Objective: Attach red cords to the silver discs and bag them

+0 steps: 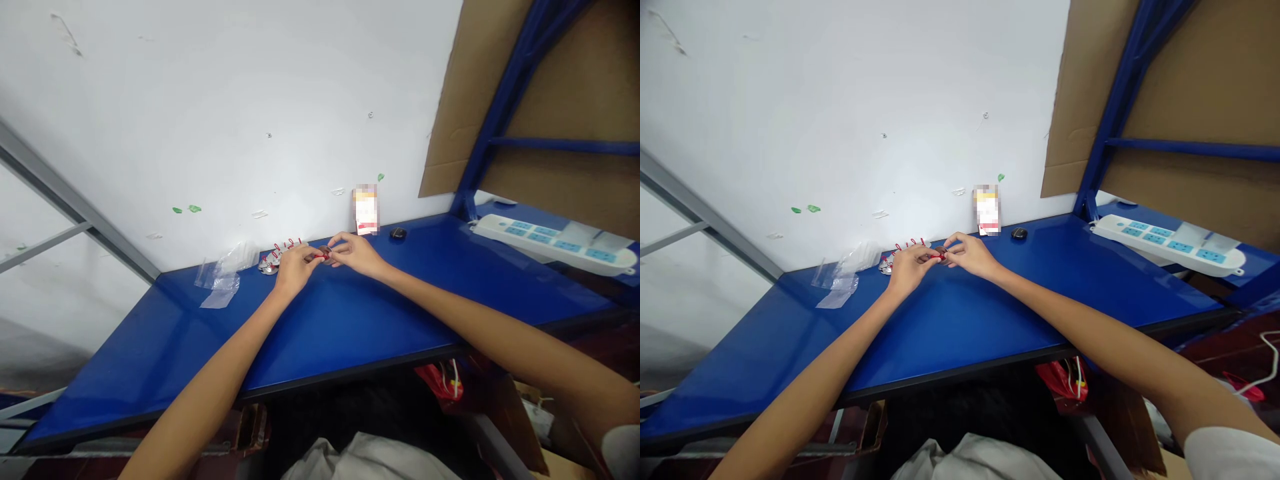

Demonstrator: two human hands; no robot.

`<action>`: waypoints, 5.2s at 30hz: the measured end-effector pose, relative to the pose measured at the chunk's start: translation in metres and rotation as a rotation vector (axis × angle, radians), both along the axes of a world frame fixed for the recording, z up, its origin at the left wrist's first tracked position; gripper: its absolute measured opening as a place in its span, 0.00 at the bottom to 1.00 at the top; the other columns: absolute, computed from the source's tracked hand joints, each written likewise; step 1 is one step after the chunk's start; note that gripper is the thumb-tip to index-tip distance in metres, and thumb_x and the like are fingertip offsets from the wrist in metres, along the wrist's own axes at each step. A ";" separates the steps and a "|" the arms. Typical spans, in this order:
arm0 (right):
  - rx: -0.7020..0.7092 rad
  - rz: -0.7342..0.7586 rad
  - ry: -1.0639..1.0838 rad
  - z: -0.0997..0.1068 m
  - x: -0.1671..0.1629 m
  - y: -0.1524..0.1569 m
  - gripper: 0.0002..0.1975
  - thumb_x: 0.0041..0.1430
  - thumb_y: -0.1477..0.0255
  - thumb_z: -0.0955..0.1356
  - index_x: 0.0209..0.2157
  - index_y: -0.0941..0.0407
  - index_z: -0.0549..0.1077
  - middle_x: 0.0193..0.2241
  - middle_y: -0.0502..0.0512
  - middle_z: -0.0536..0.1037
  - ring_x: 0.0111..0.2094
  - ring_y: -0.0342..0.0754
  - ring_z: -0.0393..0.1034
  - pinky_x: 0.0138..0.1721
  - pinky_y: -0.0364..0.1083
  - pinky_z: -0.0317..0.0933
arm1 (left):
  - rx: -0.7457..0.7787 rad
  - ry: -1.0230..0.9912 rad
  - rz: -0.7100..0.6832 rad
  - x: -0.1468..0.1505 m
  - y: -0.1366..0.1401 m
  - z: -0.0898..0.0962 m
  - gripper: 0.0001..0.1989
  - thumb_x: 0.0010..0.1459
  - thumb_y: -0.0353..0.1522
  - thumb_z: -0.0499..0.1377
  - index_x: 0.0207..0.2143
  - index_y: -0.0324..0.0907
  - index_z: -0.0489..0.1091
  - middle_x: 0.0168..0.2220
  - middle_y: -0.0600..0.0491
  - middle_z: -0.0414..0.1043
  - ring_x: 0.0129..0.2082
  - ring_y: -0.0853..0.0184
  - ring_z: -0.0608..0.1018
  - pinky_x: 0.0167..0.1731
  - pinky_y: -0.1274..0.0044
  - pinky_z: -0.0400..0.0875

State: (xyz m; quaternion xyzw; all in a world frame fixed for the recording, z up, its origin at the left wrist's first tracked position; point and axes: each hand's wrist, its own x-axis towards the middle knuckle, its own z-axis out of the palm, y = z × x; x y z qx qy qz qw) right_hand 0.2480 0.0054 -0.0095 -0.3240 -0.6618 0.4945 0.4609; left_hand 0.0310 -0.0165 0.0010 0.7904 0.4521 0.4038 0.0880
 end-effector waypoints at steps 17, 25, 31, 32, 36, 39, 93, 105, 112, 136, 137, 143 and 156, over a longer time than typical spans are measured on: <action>0.081 0.066 -0.049 -0.003 -0.001 0.000 0.15 0.59 0.71 0.74 0.48 0.55 0.83 0.45 0.56 0.87 0.42 0.52 0.85 0.47 0.52 0.81 | -0.135 -0.181 0.036 0.005 -0.001 -0.001 0.05 0.59 0.33 0.67 0.35 0.42 0.82 0.33 0.51 0.83 0.32 0.63 0.82 0.35 0.72 0.77; 0.253 -0.030 -0.101 0.001 0.007 -0.002 0.11 0.59 0.62 0.76 0.40 0.53 0.87 0.36 0.54 0.88 0.39 0.55 0.85 0.48 0.54 0.79 | -0.463 -0.611 -0.152 0.011 -0.005 -0.007 0.23 0.49 0.47 0.76 0.36 0.38 0.81 0.31 0.47 0.82 0.29 0.63 0.83 0.30 0.73 0.79; 0.483 -0.091 -0.344 0.016 0.014 -0.005 0.06 0.65 0.71 0.71 0.40 0.54 0.83 0.37 0.53 0.87 0.38 0.50 0.82 0.42 0.48 0.75 | -0.444 -0.544 -0.160 0.007 -0.004 -0.002 0.23 0.61 0.51 0.67 0.43 0.40 0.77 0.38 0.46 0.83 0.34 0.63 0.83 0.32 0.73 0.79; 0.539 -0.128 -0.419 0.019 0.016 -0.005 0.05 0.64 0.73 0.71 0.39 0.54 0.82 0.37 0.53 0.86 0.37 0.49 0.81 0.40 0.47 0.73 | -0.379 -0.482 -0.124 0.006 -0.004 0.000 0.22 0.65 0.50 0.64 0.44 0.41 0.77 0.40 0.46 0.82 0.35 0.63 0.83 0.34 0.72 0.79; 0.685 -0.207 -0.615 0.026 0.024 -0.004 0.03 0.62 0.75 0.72 0.36 0.54 0.79 0.35 0.52 0.84 0.35 0.47 0.77 0.37 0.45 0.66 | -0.089 -0.181 -0.026 0.005 -0.005 0.001 0.12 0.67 0.41 0.63 0.46 0.43 0.77 0.47 0.48 0.81 0.42 0.62 0.81 0.42 0.71 0.78; 0.682 -0.171 -0.686 0.023 0.028 0.001 0.04 0.62 0.77 0.71 0.36 0.54 0.78 0.35 0.51 0.83 0.35 0.47 0.76 0.36 0.44 0.64 | -0.101 0.001 -0.080 0.009 -0.004 -0.006 0.10 0.64 0.35 0.65 0.47 0.44 0.78 0.46 0.49 0.81 0.42 0.61 0.81 0.44 0.69 0.77; 0.582 -0.088 -0.297 0.008 0.003 -0.005 0.10 0.70 0.69 0.71 0.50 0.49 0.83 0.45 0.55 0.81 0.46 0.51 0.76 0.50 0.51 0.70 | -0.106 -0.161 -0.068 -0.010 0.013 -0.005 0.11 0.65 0.41 0.65 0.37 0.45 0.83 0.37 0.49 0.82 0.40 0.59 0.79 0.45 0.67 0.73; 0.730 -0.106 -0.572 0.003 0.021 0.012 0.11 0.67 0.77 0.68 0.44 0.51 0.82 0.43 0.56 0.81 0.48 0.55 0.74 0.53 0.55 0.68 | -0.019 0.128 0.420 -0.083 0.051 -0.002 0.08 0.65 0.34 0.60 0.38 0.43 0.79 0.42 0.45 0.81 0.47 0.53 0.76 0.51 0.63 0.69; 0.706 -0.047 -0.613 0.001 0.018 0.010 0.11 0.67 0.77 0.68 0.43 0.51 0.82 0.42 0.55 0.83 0.47 0.55 0.74 0.52 0.54 0.68 | 0.055 0.175 0.416 -0.077 0.051 -0.003 0.11 0.69 0.34 0.55 0.41 0.43 0.78 0.44 0.43 0.78 0.49 0.52 0.74 0.53 0.61 0.68; 0.685 -0.001 -0.657 -0.002 0.018 0.012 0.11 0.67 0.77 0.68 0.44 0.51 0.83 0.42 0.55 0.84 0.48 0.55 0.74 0.52 0.54 0.68 | -0.153 0.489 0.214 -0.119 0.040 0.026 0.11 0.59 0.37 0.62 0.38 0.45 0.83 0.38 0.46 0.83 0.38 0.55 0.81 0.40 0.70 0.71; 0.683 -0.004 -0.657 -0.001 0.018 0.011 0.11 0.67 0.76 0.68 0.43 0.51 0.83 0.42 0.55 0.84 0.48 0.55 0.74 0.52 0.55 0.68 | -0.143 0.498 0.209 -0.119 0.039 0.027 0.11 0.59 0.37 0.61 0.36 0.45 0.83 0.38 0.46 0.83 0.38 0.56 0.81 0.40 0.70 0.71; 0.692 0.000 -0.665 0.001 0.018 0.008 0.11 0.67 0.77 0.68 0.44 0.52 0.83 0.42 0.56 0.85 0.47 0.56 0.75 0.50 0.55 0.69 | -0.084 0.268 0.238 -0.103 0.024 0.045 0.08 0.56 0.36 0.62 0.33 0.43 0.82 0.36 0.49 0.82 0.37 0.59 0.79 0.40 0.71 0.69; 0.615 -0.097 -0.297 0.012 0.006 -0.006 0.09 0.68 0.69 0.71 0.49 0.53 0.80 0.42 0.55 0.86 0.42 0.51 0.82 0.49 0.50 0.73 | -0.677 -0.745 -0.282 0.003 -0.012 0.006 0.19 0.53 0.41 0.75 0.39 0.38 0.77 0.39 0.45 0.83 0.38 0.60 0.86 0.42 0.71 0.81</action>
